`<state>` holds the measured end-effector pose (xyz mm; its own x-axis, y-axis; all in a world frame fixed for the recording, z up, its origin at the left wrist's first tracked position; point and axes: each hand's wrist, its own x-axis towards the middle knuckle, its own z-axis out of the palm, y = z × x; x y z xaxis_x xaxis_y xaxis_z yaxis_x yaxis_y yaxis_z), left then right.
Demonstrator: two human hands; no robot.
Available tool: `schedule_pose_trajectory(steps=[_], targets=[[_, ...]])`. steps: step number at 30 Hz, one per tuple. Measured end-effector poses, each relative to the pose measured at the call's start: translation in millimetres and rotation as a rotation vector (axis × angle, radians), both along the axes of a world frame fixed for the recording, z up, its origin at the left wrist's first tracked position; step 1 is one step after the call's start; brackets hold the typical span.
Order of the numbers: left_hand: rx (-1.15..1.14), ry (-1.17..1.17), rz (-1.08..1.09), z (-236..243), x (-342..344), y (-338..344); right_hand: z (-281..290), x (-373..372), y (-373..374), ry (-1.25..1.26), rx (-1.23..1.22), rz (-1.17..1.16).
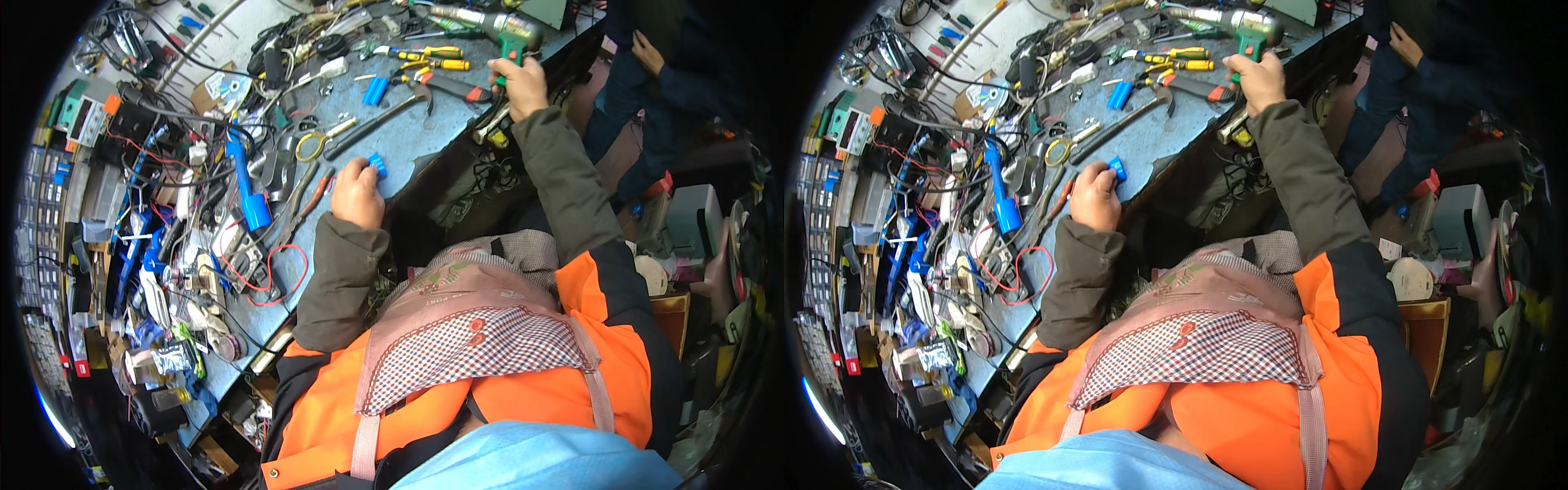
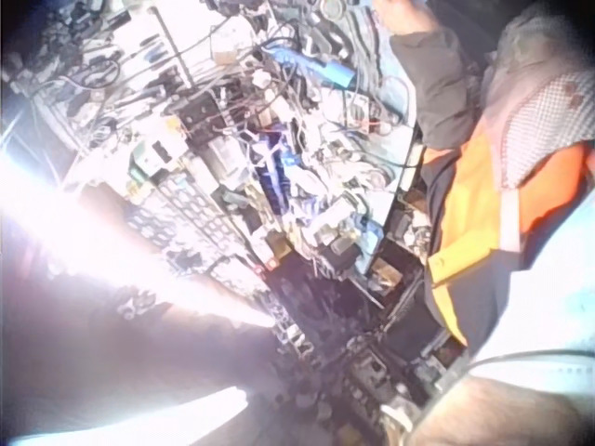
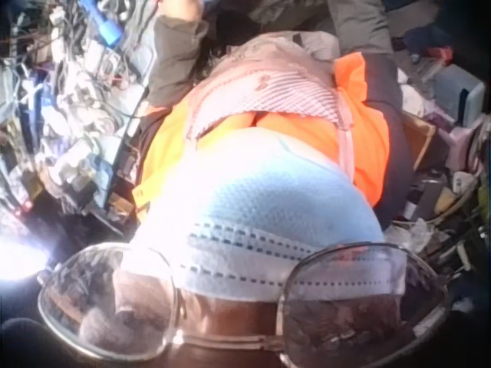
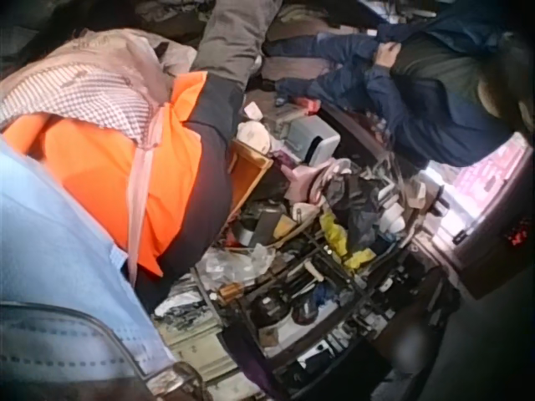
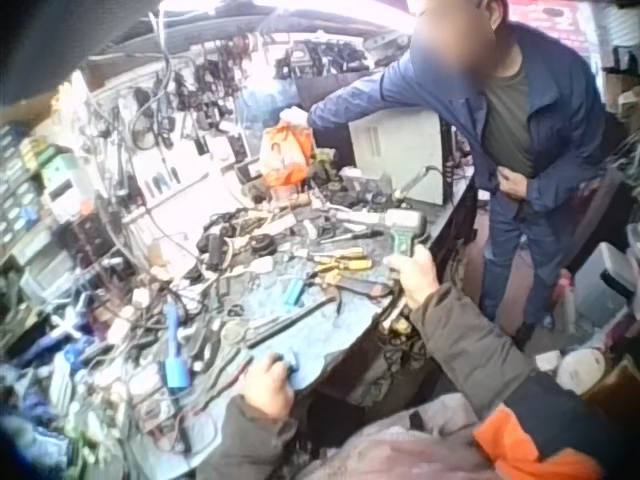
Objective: The person manipulates a small blue plastic component, uses a utility knife to trim it, and then applies heat with a heat gun to seal or shape the plastic. The person also briefly opens a tool case and handles a power tool cord.
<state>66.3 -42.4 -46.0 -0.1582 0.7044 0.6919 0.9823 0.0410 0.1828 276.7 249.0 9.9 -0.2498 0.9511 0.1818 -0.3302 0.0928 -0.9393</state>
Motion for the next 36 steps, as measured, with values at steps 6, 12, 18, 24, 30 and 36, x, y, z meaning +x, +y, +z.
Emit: schedule_pose_trajectory(steps=[6, 12, 18, 24, 30, 36], targets=[[-0.021, 0.146, 0.095, 4, 5, -2, 8, 55, -51, 0.105, 0.183, 0.336], [-0.036, 0.127, 0.164, -1, 17, -1, 19, 62, -106, 0.055, 0.110, 0.535], [-0.036, 0.146, 0.207, -2, 27, -1, 31, 47, -133, -0.103, 0.246, 0.462], [-0.016, 0.202, 0.272, -6, 31, -1, 48, 32, -149, -0.255, 0.350, 0.504], [-0.027, 0.224, 0.253, -10, 30, -2, 57, 20, -161, -0.298, 0.377, 0.501], [-0.014, 0.211, 0.256, -11, 29, 0, 60, 28, -159, -0.332, 0.414, 0.436]])
